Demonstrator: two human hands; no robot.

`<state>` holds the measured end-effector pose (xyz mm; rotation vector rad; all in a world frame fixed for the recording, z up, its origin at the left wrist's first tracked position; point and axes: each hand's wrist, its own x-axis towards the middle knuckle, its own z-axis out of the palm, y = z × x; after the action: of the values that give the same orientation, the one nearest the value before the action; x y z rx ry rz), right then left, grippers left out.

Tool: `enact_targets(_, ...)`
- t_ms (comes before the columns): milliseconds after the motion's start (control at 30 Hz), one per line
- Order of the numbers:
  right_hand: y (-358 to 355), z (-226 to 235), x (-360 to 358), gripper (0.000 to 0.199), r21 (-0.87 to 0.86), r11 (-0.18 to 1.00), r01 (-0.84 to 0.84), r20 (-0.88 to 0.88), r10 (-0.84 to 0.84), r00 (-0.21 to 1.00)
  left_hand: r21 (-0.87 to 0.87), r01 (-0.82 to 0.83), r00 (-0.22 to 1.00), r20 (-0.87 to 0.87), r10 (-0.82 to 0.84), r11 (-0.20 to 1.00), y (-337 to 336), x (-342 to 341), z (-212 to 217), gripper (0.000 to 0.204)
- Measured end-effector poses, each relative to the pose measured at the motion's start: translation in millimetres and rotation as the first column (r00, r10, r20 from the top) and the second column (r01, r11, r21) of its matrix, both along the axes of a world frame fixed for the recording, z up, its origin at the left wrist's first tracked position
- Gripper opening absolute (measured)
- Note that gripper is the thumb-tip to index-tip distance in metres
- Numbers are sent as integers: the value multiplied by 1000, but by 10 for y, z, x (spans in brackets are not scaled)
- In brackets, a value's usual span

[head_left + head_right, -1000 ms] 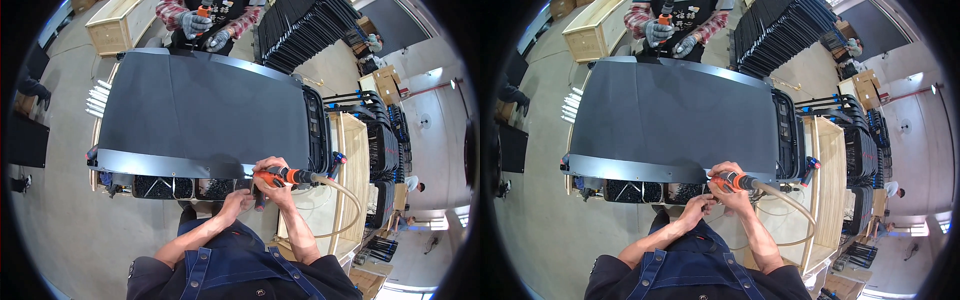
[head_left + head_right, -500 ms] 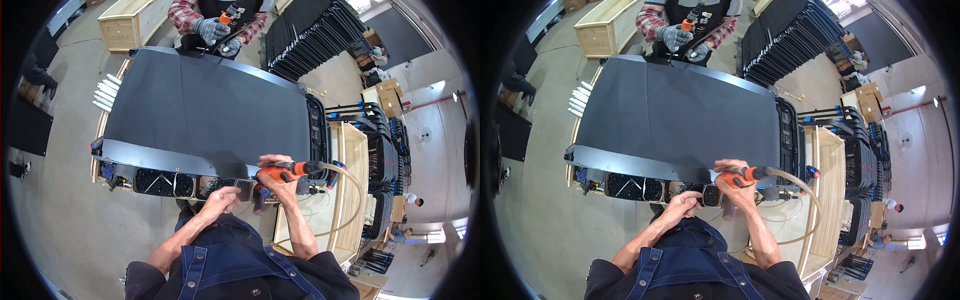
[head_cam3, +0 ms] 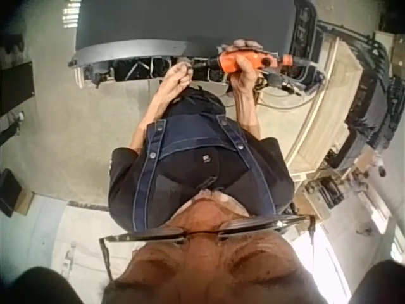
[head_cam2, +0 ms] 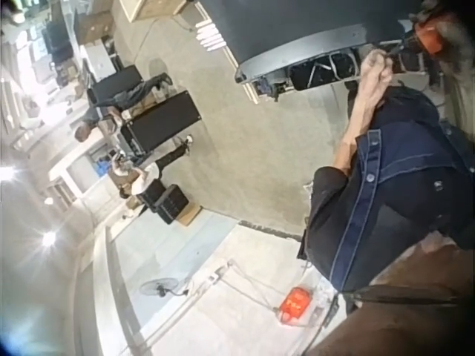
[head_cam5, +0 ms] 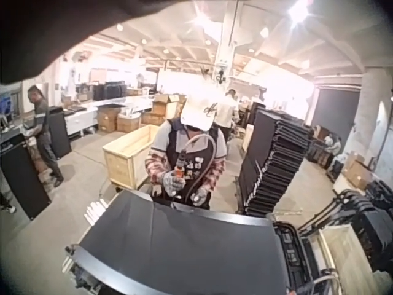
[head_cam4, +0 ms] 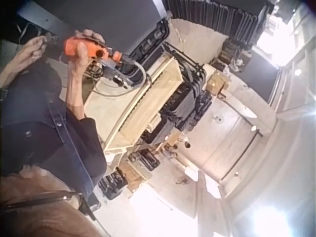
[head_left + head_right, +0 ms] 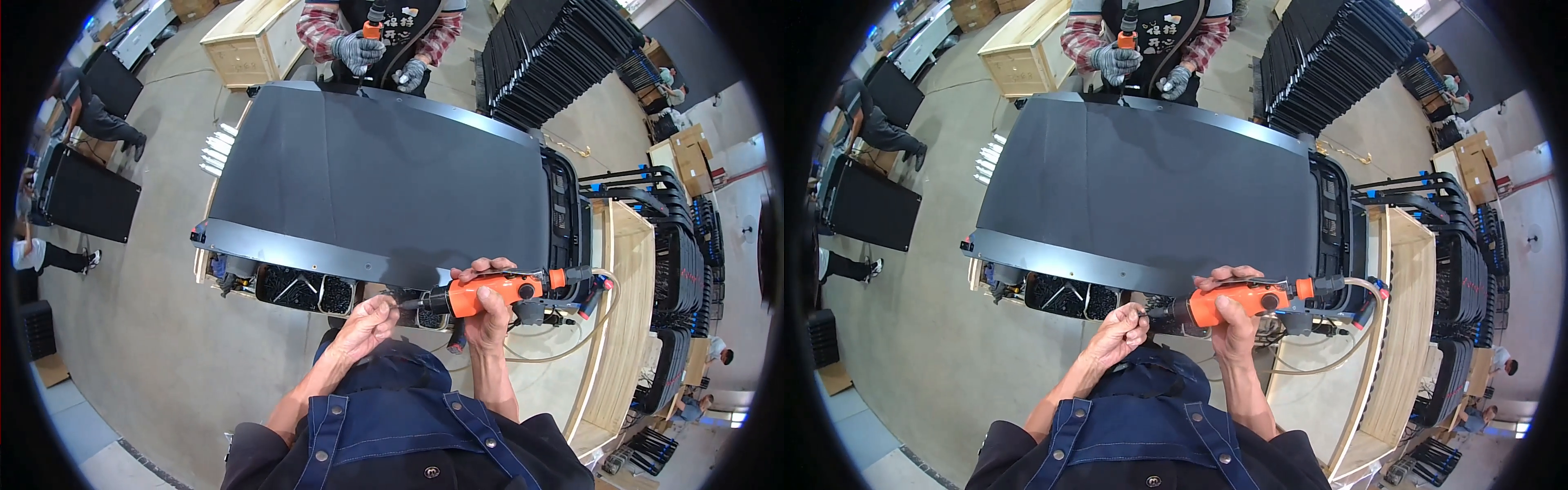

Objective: Assembling the base and belt components of a treadmill using power tools in a manufacturing setting.

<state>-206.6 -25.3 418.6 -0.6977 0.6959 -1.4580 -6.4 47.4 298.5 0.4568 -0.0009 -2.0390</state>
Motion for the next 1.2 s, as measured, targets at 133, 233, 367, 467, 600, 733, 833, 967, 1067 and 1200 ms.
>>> enact_targets(133, 13, -98, 94, 46, 49, 998, 45, 35, -47, 998, -34, -37, 985, 168, 42, 999, 18, 110, 64, 23)
enact_targets(233, 57, -144, 268, 46, 89, 992, 92, 54, -97, 994, -88, -53, 923, 375, 82, 995, 52, 253, 69, 24)
enact_targets(367, 106, -197, 607, 46, 78, 989, 124, 31, -126, 992, -139, -54, 716, 684, 135, 989, 75, 491, 99, 18)
enact_targets(467, 98, -165, 964, 47, 33, 992, 123, -51, -122, 991, -80, -36, 855, 514, 73, 996, -10, 860, 7, 22)
enact_targets(600, 97, -95, 1582, 49, -123, 989, 77, -255, -107, 961, 140, -10, 999, -41, 16, 990, -154, 1203, -137, 21)
enact_targets(733, 71, -96, 2104, 48, -241, 967, -87, -523, -54, 851, 302, 35, 983, -180, 21, 953, -273, 1368, -206, 26)
enact_targets(833, -31, -163, 2335, 46, -273, 942, -195, -684, -47, 728, 317, 90, 984, -172, -36, 944, -301, 1521, -230, 29)
enact_targets(967, -131, -138, 2551, 45, -332, 878, -345, -740, -16, 672, 345, 141, 986, 33, -162, 928, -205, 1690, -265, 26)
enact_targets(1067, -174, -168, 2653, 44, -276, 924, -265, -675, 10, 738, 420, 138, 958, 172, -228, 897, -31, 1749, -468, 19)
enact_targets(1200, -165, -160, 2637, 45, -265, 897, -355, -767, 28, 641, 371, 257, 912, 213, -351, 892, 74, 1893, -672, 26)
